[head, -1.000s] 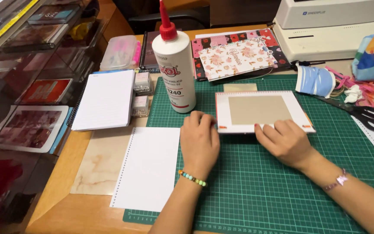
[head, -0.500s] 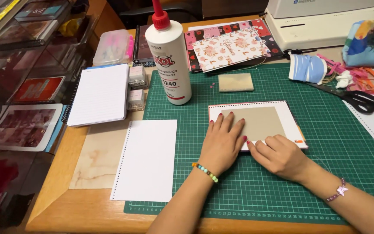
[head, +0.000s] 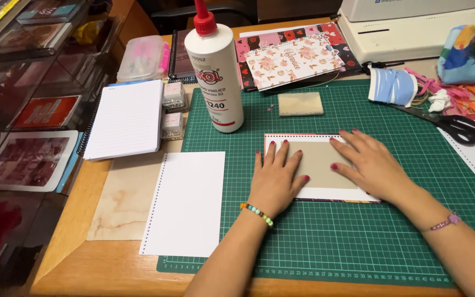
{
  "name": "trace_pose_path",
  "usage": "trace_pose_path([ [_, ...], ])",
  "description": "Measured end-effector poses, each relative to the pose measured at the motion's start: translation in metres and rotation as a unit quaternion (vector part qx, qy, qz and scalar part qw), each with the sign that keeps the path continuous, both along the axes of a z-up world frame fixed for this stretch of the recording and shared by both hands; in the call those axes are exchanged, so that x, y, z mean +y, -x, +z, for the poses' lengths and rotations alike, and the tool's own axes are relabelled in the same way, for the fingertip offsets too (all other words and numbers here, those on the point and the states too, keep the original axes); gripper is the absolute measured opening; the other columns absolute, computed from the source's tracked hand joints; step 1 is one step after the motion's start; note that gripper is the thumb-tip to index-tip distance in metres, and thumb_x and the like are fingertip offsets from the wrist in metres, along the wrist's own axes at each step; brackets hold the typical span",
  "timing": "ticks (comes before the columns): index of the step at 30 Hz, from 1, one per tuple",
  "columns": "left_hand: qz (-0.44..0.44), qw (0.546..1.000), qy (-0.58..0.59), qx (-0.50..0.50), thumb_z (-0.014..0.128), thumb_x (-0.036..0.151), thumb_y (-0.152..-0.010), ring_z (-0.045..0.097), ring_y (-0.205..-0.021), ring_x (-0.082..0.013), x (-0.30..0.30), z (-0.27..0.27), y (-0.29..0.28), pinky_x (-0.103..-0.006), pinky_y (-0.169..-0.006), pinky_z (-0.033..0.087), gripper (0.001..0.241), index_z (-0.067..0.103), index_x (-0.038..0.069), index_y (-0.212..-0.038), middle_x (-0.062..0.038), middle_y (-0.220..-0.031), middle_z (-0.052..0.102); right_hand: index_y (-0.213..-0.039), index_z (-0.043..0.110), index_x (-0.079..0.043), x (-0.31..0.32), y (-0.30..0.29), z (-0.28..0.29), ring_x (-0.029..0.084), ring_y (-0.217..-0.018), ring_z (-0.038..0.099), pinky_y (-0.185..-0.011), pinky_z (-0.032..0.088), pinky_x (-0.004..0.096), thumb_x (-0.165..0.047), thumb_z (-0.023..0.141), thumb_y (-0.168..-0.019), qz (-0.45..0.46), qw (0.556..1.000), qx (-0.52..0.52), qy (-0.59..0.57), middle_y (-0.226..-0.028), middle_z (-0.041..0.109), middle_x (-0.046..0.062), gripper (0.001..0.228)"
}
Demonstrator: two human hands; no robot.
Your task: The person trims the edges of a patterned paper frame with scissors on a green cutting mat. They then pick up a white sheet of paper and apply glue from a large bottle along the edges of the frame, preparing to attach the paper.
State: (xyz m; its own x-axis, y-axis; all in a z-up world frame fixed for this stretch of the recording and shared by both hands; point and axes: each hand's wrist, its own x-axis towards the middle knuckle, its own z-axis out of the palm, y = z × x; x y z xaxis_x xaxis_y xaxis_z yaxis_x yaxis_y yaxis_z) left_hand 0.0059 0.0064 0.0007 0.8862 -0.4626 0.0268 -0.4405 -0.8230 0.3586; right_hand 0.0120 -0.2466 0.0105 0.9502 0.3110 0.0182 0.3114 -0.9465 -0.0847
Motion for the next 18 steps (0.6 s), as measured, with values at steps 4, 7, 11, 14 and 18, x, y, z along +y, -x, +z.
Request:
trace_pose_path([
  [4,-0.010,1.000,-0.009,-0.002,0.047,0.055,-0.100,0.018,-0.154,-0.0455,0.002,0.006,0.005,-0.0670,-0.121,0.013,0.067,0.041,0.019,-0.156,-0.019,-0.165,0.029,-0.154,0.046,-0.019,-0.002,-0.010,-0.004,0.042,-0.153,0.029,-0.124,0.021,0.061,-0.061,0.037,-0.103,0.010,0.999,0.037,-0.033,-0.164,0.039,0.013,0.067],
  [7,-0.023,0.999,-0.024,0.012,0.046,0.065,-0.096,0.012,-0.156,-0.0440,0.000,0.008,0.009,-0.0661,-0.122,0.007,0.076,0.037,0.023,-0.159,-0.016,-0.168,0.024,-0.157,0.040,-0.025,-0.010,-0.024,-0.019,0.039,-0.155,0.024,-0.125,0.016,0.060,-0.056,0.041,-0.103,0.039,0.998,0.038,-0.040,-0.166,0.033,0.008,0.062],
  [11,-0.036,0.998,-0.047,0.014,0.043,0.071,-0.092,0.009,-0.158,-0.0412,0.001,0.014,0.011,-0.0664,-0.122,0.002,0.080,0.034,0.028,-0.159,-0.013,-0.170,0.023,-0.152,0.049,-0.024,-0.018,-0.040,-0.031,0.043,-0.152,0.028,-0.122,0.015,0.066,-0.049,0.047,-0.103,0.070,0.987,0.024,-0.142,-0.162,0.041,0.009,0.055],
  [14,-0.024,0.998,-0.056,0.017,0.045,0.070,-0.093,0.011,-0.157,-0.0408,0.000,0.014,0.014,-0.0656,-0.122,0.004,0.080,0.034,0.028,-0.160,-0.013,-0.170,0.023,-0.144,0.059,-0.019,-0.029,-0.040,-0.027,0.041,-0.146,0.040,-0.120,0.025,0.063,-0.040,0.054,-0.102,0.061,0.973,-0.007,-0.225,-0.153,0.053,0.011,0.047],
  [18,0.004,0.996,-0.079,0.037,0.042,0.071,-0.093,0.012,-0.156,-0.0413,-0.001,0.023,0.017,-0.0662,-0.120,0.008,0.081,0.032,0.026,-0.160,-0.013,-0.169,0.021,-0.137,0.066,-0.015,-0.042,-0.032,-0.013,0.038,-0.140,0.051,-0.119,0.036,0.055,-0.025,0.065,-0.096,0.031,0.966,-0.007,-0.258,-0.146,0.060,0.012,0.042],
])
